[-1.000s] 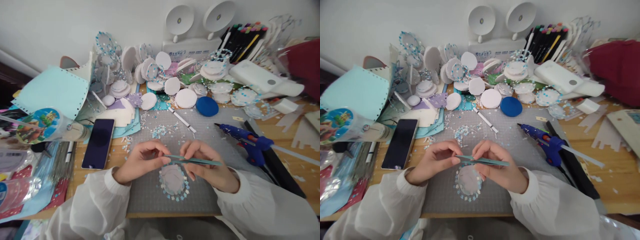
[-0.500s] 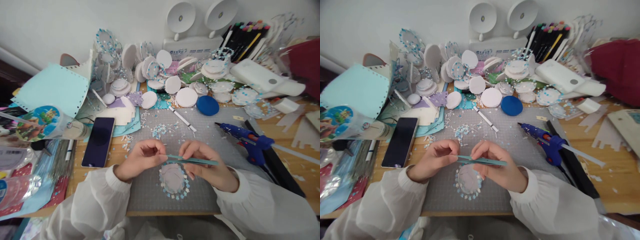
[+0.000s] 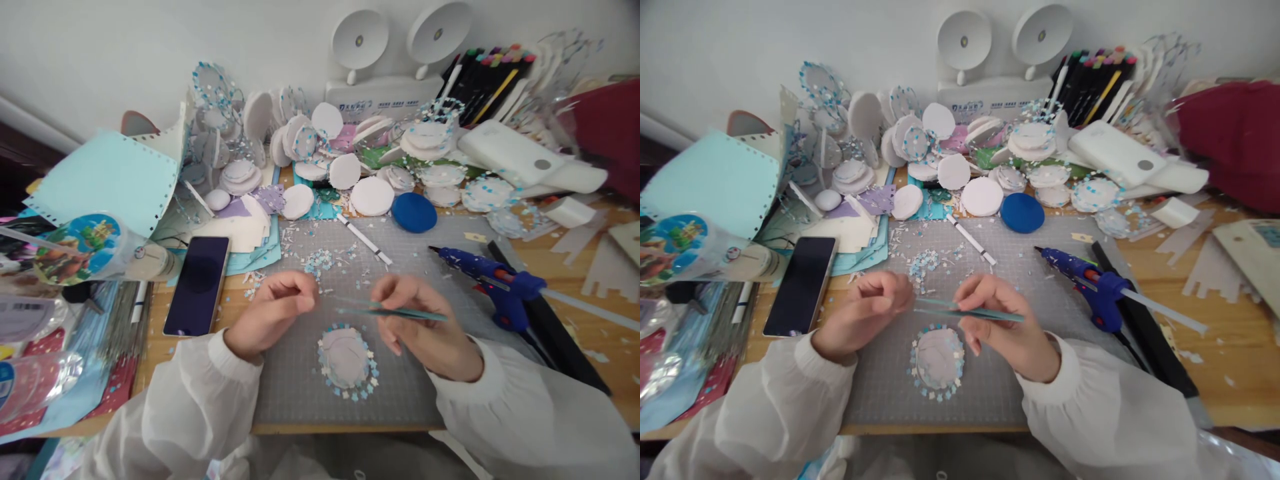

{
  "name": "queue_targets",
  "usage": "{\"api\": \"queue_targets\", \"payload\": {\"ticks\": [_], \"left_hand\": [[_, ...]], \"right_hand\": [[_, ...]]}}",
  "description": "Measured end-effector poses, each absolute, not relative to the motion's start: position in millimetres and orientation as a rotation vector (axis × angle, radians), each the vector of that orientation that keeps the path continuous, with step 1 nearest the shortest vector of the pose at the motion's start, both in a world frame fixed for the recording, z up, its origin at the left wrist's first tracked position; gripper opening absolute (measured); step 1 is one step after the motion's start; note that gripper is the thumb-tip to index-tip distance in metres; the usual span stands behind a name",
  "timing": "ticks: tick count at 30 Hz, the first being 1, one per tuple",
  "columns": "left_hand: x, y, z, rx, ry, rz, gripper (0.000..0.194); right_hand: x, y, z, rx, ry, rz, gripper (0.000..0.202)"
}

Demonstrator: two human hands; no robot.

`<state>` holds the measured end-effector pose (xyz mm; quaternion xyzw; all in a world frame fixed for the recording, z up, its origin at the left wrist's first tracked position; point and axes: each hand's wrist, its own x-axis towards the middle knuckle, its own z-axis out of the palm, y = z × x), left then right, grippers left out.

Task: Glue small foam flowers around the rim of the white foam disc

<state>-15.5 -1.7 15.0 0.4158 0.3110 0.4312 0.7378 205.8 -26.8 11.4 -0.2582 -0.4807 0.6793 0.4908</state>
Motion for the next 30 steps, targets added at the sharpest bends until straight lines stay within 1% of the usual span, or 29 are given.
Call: {"api": "queue_targets", "payload": {"ticks": [4, 8, 12, 15, 16, 17, 18, 19, 20, 21, 22, 23, 24, 26, 27, 30], "left_hand": [[-19.8, 8.2, 22.3, 0.773, 0.632, 1.083, 0.025], [-22.5, 14.6, 29.2, 0.612, 0.635, 1.126, 0.024], [-25.4, 16.7, 31.1, 0.506, 0.607, 1.188, 0.032], [-26.8, 17.9, 28.1, 0.589, 0.654, 1.28, 0.04], [-26.9, 18.5, 26.4, 0.66, 0.696, 1.341, 0.037], [-26.8, 19.1, 24.8, 0.738, 0.745, 1.406, 0.027], [-26.6, 19.6, 23.2, 0.806, 0.791, 1.463, 0.014], [-26.3, 20.0, 21.9, 0.853, 0.828, 1.502, 0.013], [-26.2, 20.2, 21.0, 0.87, 0.848, 1.517, 0.023], [-26.2, 20.0, 20.5, 0.861, 0.857, 1.504, 0.026], [-26.5, 19.5, 20.4, 0.836, 0.866, 1.468, 0.021], [-27.0, 18.7, 20.6, 0.806, 0.869, 1.423, 0.01], [-27.6, 17.7, 21.1, 0.779, 0.868, 1.382, 0.008], [-29.2, 15.3, 22.5, 0.747, 0.856, 1.328, 0.031], [-30.1, 14.2, 23.3, 0.74, 0.846, 1.323, 0.038], [-32.4, 12.8, 25.5, 0.73, 0.826, 1.355, 0.044]], "right_hand": [[208.5, -21.5, 18.0, -0.692, -1.022, 1.632, 0.008], [211.0, -16.7, 26.3, -0.803, -0.852, 1.649, 0.013], [215.2, -12.3, 27.4, -0.866, -0.686, 1.746, 0.016], [216.1, -10.3, 26.9, -0.885, -0.638, 1.803, 0.017], [215.9, -10.0, 26.9, -0.887, -0.636, 1.813, 0.017], [215.6, -9.8, 26.8, -0.889, -0.636, 1.819, 0.017], [215.3, -9.6, 26.8, -0.89, -0.638, 1.821, 0.017], [215.2, -9.4, 26.6, -0.889, -0.64, 1.822, 0.016], [215.3, -9.1, 26.4, -0.887, -0.642, 1.819, 0.015], [215.5, -8.9, 26.1, -0.882, -0.641, 1.813, 0.014], [215.9, -8.6, 25.7, -0.876, -0.637, 1.805, 0.013], [216.3, -8.4, 25.2, -0.87, -0.631, 1.798, 0.013], [216.8, -8.2, 24.7, -0.866, -0.624, 1.791, 0.012], [217.7, -8.0, 23.8, -0.866, -0.615, 1.781, 0.012], [218.1, -8.0, 23.4, -0.87, -0.616, 1.778, 0.012], [218.4, -8.3, 23.4, -0.887, -0.645, 1.77, 0.011]]}}
